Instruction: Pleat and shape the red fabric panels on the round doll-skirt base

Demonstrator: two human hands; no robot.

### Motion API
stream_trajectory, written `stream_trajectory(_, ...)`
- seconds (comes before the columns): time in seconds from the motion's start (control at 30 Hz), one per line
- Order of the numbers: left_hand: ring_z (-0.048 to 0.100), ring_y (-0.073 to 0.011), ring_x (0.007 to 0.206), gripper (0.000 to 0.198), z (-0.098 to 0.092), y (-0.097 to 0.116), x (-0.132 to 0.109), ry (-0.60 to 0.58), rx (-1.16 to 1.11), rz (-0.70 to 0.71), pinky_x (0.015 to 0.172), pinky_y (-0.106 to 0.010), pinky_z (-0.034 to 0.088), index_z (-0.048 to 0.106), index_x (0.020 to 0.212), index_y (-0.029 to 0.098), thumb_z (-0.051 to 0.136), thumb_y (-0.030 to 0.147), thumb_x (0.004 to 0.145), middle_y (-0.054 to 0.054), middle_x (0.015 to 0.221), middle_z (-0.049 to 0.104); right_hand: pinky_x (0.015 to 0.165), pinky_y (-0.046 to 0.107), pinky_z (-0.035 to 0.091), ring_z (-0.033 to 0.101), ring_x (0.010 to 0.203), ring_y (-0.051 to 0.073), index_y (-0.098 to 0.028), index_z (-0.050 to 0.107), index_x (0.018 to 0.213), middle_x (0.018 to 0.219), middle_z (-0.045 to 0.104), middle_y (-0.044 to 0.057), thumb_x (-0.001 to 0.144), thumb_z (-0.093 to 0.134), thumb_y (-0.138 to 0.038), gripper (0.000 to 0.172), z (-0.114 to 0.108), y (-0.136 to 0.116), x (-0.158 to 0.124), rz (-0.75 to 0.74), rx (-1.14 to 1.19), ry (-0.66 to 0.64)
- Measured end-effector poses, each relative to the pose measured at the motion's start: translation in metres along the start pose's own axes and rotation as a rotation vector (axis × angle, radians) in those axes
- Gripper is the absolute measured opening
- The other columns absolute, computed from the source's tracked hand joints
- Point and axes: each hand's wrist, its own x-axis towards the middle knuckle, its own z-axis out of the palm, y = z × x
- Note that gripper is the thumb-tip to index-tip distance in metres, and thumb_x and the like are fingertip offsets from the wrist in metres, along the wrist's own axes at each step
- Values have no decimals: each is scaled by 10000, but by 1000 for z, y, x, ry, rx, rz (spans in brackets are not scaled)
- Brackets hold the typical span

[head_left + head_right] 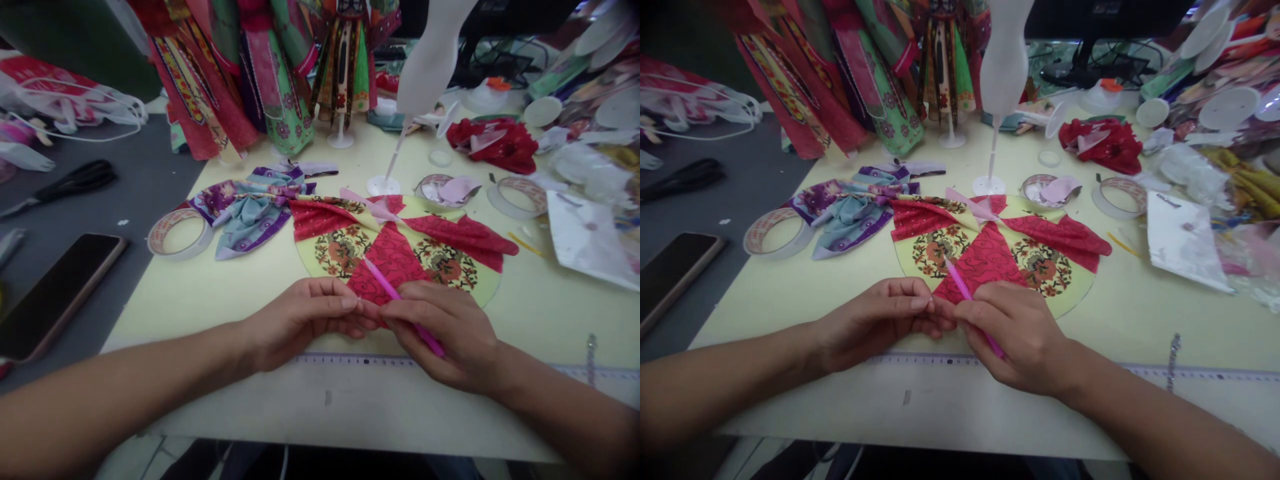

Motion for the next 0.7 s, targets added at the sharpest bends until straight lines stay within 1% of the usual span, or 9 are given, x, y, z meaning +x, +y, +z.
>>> stream_trajectory(0.17, 624, -177, 883, 72, 0, 0, 1, -3, 39, 0, 794, -301, 456, 602, 768, 118, 587, 186, 787, -91, 946, 674, 600, 248, 440, 511, 658, 116, -162, 556, 953, 734, 547, 21, 797, 499, -115, 172, 0, 0, 0, -1, -5, -6)
stream_trajectory(0.27, 618, -154, 868, 93, 2, 0, 0, 43, 176, 72, 785, -275, 457, 610, 774, 128, 595, 219, 786, -75, 950, 675, 602, 252, 443, 518, 662, 119, -171, 557, 938, 746, 554, 27, 794, 515, -115, 160, -1, 3, 0, -7, -61, 9)
stream_trajectory(0.33, 612, -152, 872, 102, 3, -1, -2, 94, 358, 142, 784, -264, 456, 614, 785, 133, 601, 234, 780, -68, 942, 675, 603, 256, 446, 529, 670, 126, -173, 560, 927, 748, 561, 32, 787, 535, -115, 153, -4, 6, 0, -20, -134, 21)
stream_trajectory(0.4, 611, -161, 869, 103, 4, -1, -4, 129, 587, 221, 782, -265, 456, 613, 783, 133, 593, 235, 779, -70, 918, 672, 613, 262, 454, 543, 686, 136, -169, 564, 916, 751, 568, 37, 778, 555, -112, 149, -9, 10, -1, -34, -213, 34)
stream_trajectory(0.47, 611, -163, 848, 104, 3, -2, -5, 127, 825, 323, 772, -265, 458, 613, 779, 137, 563, 228, 793, -74, 901, 667, 629, 271, 466, 552, 703, 143, -167, 566, 909, 768, 578, 43, 774, 565, -114, 146, -14, 13, -1, -33, -267, 43)
stream_trajectory(0.57, 602, -161, 855, 114, 0, -3, -5, 59, 1150, 504, 786, -265, 454, 612, 805, 157, 508, 202, 819, -75, 915, 662, 647, 290, 477, 557, 713, 150, -172, 568, 909, 780, 587, 45, 780, 558, -126, 137, -18, 16, -1, -3, -298, 32)
stream_trajectory(0.7, 579, -178, 952, 151, -5, -4, -5, -74, 1535, 706, 907, -301, 409, 604, 878, 154, 458, 157, 838, -103, 1018, 648, 665, 298, 477, 556, 707, 151, -161, 566, 895, 749, 587, 40, 781, 553, -115, 123, -17, 17, -1, -26, -314, 3)
